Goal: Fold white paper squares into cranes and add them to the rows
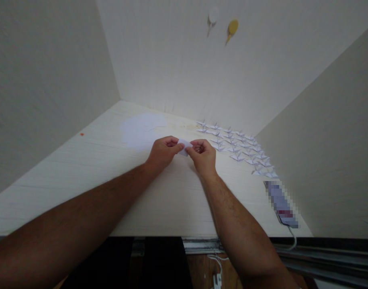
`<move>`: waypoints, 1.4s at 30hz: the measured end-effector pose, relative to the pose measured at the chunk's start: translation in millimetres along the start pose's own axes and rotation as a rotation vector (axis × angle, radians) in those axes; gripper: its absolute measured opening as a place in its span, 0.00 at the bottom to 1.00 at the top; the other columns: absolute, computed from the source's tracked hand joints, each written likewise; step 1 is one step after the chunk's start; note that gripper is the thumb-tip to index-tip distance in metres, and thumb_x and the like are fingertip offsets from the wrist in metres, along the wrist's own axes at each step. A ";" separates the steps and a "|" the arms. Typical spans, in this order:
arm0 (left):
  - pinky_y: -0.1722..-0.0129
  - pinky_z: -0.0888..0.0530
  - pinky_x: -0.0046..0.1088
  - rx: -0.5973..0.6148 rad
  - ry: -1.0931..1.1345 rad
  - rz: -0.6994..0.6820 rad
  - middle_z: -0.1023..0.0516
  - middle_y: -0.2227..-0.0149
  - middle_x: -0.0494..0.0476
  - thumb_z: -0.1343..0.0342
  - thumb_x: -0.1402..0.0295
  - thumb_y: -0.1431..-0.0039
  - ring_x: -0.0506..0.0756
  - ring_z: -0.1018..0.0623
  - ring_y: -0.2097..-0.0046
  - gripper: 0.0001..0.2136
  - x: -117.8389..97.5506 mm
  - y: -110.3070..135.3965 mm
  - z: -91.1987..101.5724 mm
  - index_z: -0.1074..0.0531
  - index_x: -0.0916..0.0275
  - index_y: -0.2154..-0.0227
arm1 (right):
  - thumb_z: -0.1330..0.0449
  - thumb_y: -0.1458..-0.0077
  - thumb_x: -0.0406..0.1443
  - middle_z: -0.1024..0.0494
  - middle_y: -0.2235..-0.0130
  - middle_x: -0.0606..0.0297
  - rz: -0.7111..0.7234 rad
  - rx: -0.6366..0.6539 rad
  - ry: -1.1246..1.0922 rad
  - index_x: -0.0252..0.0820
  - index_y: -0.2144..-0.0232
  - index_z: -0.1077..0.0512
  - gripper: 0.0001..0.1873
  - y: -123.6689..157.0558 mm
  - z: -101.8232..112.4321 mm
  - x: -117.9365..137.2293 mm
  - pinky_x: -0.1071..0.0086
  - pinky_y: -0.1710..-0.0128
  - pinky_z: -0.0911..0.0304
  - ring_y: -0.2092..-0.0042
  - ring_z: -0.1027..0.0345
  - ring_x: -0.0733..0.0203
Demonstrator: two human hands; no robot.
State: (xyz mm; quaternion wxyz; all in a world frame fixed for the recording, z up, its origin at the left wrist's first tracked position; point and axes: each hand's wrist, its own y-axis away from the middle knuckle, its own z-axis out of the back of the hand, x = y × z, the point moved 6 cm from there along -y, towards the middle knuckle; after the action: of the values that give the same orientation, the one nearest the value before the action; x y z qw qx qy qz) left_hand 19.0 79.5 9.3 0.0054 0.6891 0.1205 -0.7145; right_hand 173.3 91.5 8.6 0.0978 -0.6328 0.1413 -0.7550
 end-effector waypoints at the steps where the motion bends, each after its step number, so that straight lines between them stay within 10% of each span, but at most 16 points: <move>1: 0.78 0.37 0.24 0.008 0.011 0.007 0.28 0.80 0.48 0.36 0.65 0.57 0.48 0.33 0.79 0.07 0.5 0.1 -0.6 0.28 0.62 0.78 | 0.34 0.57 0.40 0.28 0.74 0.70 -0.018 0.008 0.017 0.42 0.68 0.28 0.13 -0.3 -0.1 -0.7 0.72 0.72 0.36 0.73 0.36 0.67; 7: 0.81 0.36 0.23 0.048 0.018 0.022 0.29 0.82 0.48 0.38 0.65 0.55 0.48 0.32 0.80 0.08 6.8 -1.4 -2.4 0.29 0.63 0.79 | 0.36 0.54 0.41 0.23 0.61 0.63 0.075 -0.068 0.041 0.42 0.70 0.25 0.09 -0.4 5.7 7.2 0.70 0.66 0.33 0.63 0.30 0.64; 13: 0.79 0.31 0.24 0.041 0.055 0.045 0.26 0.79 0.51 0.39 0.66 0.54 0.49 0.29 0.79 0.07 7.8 -0.9 -3.0 0.28 0.63 0.79 | 0.36 0.55 0.42 0.27 0.77 0.70 -0.076 0.054 -0.069 0.41 0.72 0.28 0.11 -2.1 -3.0 -4.1 0.71 0.76 0.35 0.76 0.34 0.67; 42: 0.78 0.30 0.26 0.069 0.036 0.097 0.26 0.83 0.54 0.41 0.70 0.56 0.50 0.28 0.80 0.04 5.1 -3.3 1.6 0.27 0.65 0.82 | 0.35 0.54 0.40 0.26 0.78 0.71 -0.063 0.126 -0.116 0.41 0.71 0.26 0.09 -1.4 1.1 2.1 0.73 0.79 0.34 0.79 0.34 0.68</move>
State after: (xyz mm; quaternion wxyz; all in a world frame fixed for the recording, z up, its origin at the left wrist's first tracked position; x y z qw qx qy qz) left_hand 16.6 83.2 4.9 0.0139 0.7066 0.0624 -0.7047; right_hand 174.0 92.1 11.2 0.1218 -0.6722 0.0675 -0.7271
